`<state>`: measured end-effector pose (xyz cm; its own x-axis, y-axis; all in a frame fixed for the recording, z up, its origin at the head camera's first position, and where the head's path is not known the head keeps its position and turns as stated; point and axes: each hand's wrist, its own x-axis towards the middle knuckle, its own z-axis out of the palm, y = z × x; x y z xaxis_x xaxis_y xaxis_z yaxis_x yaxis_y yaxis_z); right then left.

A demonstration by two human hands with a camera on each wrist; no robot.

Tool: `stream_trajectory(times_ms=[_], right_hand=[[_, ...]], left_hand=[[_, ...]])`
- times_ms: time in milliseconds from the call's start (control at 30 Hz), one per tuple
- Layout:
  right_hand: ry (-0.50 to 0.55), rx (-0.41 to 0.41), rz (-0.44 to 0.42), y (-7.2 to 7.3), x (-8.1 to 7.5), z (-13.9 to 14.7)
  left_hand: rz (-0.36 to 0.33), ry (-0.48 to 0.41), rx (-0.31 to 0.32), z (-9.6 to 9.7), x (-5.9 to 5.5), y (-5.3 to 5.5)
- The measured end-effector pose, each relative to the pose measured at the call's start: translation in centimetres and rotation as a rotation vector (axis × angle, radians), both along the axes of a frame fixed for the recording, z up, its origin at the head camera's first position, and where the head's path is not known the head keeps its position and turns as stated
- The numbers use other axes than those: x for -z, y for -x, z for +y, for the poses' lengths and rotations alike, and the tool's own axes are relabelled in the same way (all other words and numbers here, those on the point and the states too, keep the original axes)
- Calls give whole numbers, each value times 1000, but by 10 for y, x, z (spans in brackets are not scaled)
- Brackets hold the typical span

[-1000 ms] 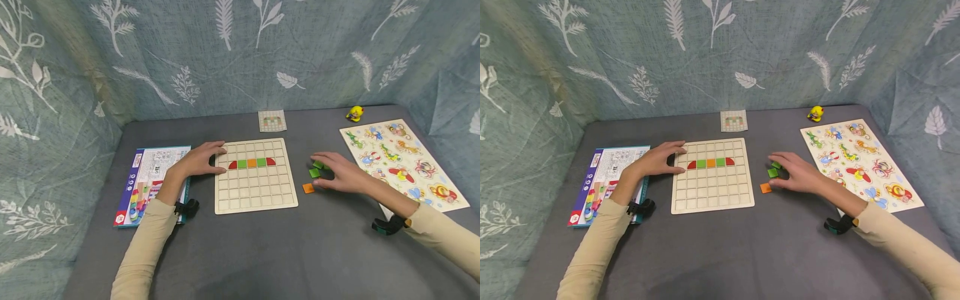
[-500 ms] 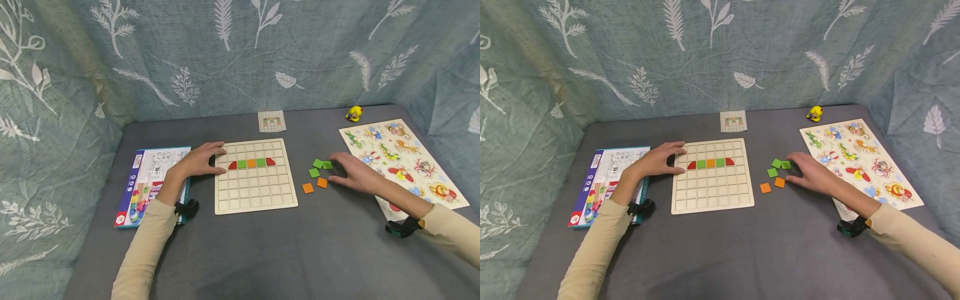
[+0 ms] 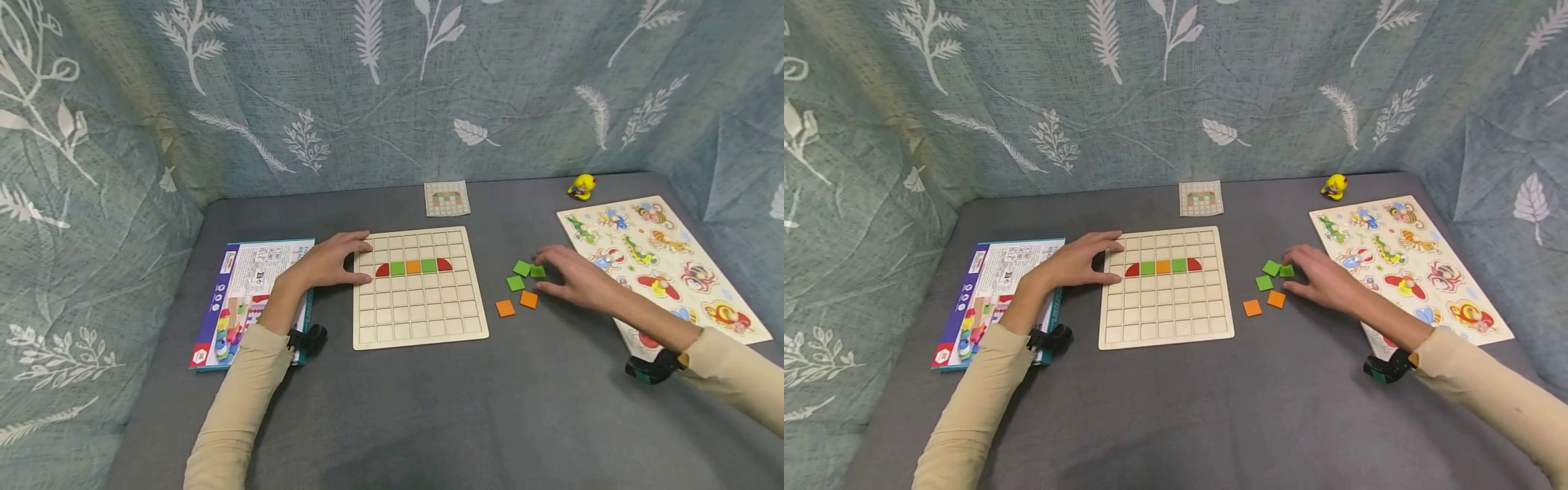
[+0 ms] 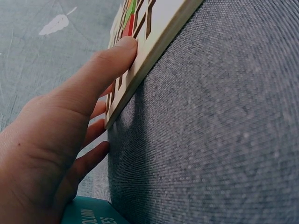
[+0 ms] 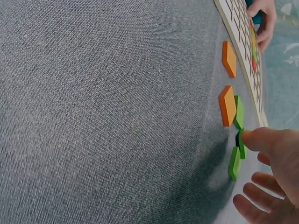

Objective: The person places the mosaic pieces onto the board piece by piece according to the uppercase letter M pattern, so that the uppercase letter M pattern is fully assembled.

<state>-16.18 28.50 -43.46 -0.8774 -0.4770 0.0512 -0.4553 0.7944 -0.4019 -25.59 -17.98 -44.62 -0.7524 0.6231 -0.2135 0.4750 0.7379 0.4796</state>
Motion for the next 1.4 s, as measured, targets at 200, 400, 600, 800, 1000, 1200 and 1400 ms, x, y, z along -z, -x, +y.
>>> stream_trajectory(times_ms=[200, 400, 600, 800, 1000, 1200, 1400], right_hand=[[6, -13, 16, 0, 0, -4], [-14, -16, 48, 5, 2, -8], [-13, -20, 85, 8, 4, -10], [-16, -9, 73, 10, 2, -13], [-10, -15, 74, 11, 0, -14], [36, -4, 78, 14, 2, -11], [41, -19, 39, 15, 1, -9]], left_hand=[[2, 1, 4, -1, 0, 0], [-2, 0, -3, -1, -2, 0], [5, 6, 0, -2, -3, 0], [-5, -2, 3, -3, -4, -1], [1, 4, 2, -3, -6, -1], [-8, -3, 6, -3, -8, -2], [-12, -6, 25, -2, -7, -2]])
